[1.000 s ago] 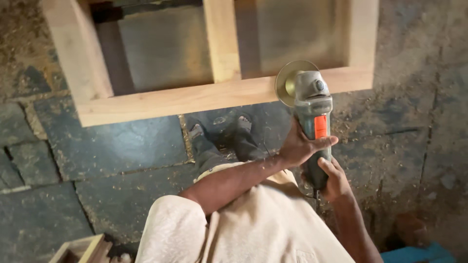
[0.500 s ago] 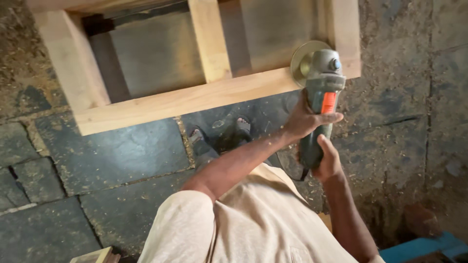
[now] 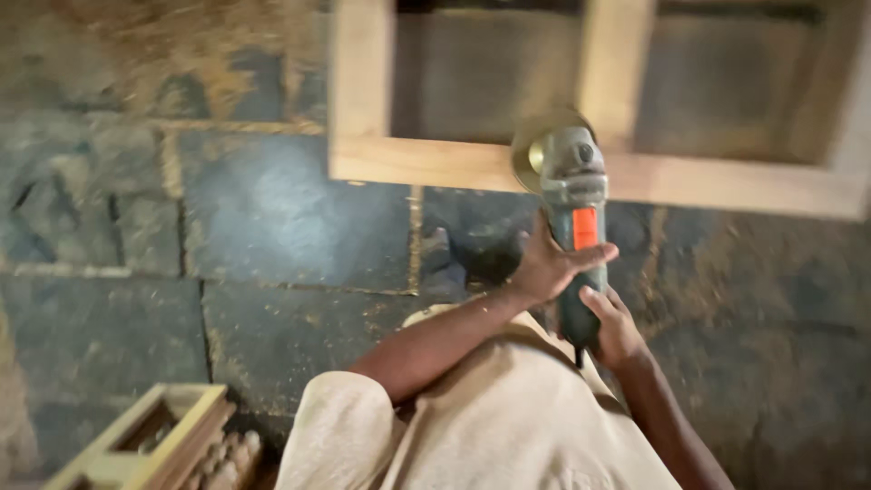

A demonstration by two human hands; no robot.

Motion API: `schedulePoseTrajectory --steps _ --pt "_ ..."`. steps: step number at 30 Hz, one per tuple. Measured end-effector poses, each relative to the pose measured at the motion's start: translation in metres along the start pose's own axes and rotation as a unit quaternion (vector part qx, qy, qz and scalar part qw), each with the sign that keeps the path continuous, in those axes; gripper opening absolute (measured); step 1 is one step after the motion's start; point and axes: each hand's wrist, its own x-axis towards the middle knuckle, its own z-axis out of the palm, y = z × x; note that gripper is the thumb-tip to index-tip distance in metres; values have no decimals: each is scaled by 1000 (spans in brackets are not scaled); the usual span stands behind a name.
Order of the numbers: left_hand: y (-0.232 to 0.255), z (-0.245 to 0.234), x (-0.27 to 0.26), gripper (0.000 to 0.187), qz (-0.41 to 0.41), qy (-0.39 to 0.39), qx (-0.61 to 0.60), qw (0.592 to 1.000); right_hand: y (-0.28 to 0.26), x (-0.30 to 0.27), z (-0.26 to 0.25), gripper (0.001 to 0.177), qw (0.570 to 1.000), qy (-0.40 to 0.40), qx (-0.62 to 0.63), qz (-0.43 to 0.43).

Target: The person uses an angle grinder with a sanding disc to smooth the surface of a wooden frame lying on the floor. They systematically move the tool along the edges and flat surfaces of the frame, generating wood dust.

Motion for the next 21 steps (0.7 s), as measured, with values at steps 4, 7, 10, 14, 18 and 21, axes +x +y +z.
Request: schedulePoseTrajectory --steps 4,7,10,14,18,21 --pt "31 -67 -15 86 28 71 24 997 5 23 56 44 994 -99 -43 11" --pt "49 -107 -24 88 37 102 -25 994 9 41 95 45 990 -93 -98 38" --pt "71 -146 -36 87 54 126 -112 984 9 55 134 50 984 -72 -147 67" --pt "88 -175 -28 77 56 170 -88 980 -5 70 176 57 977 -103 -171 80" --pt "103 -195 -4 74 31 214 -65 974 -27 93 206 58 971 -138 -183 71" --pt "115 -207 24 65 81 180 -57 979 -45 113 221 56 971 -146 -176 66"
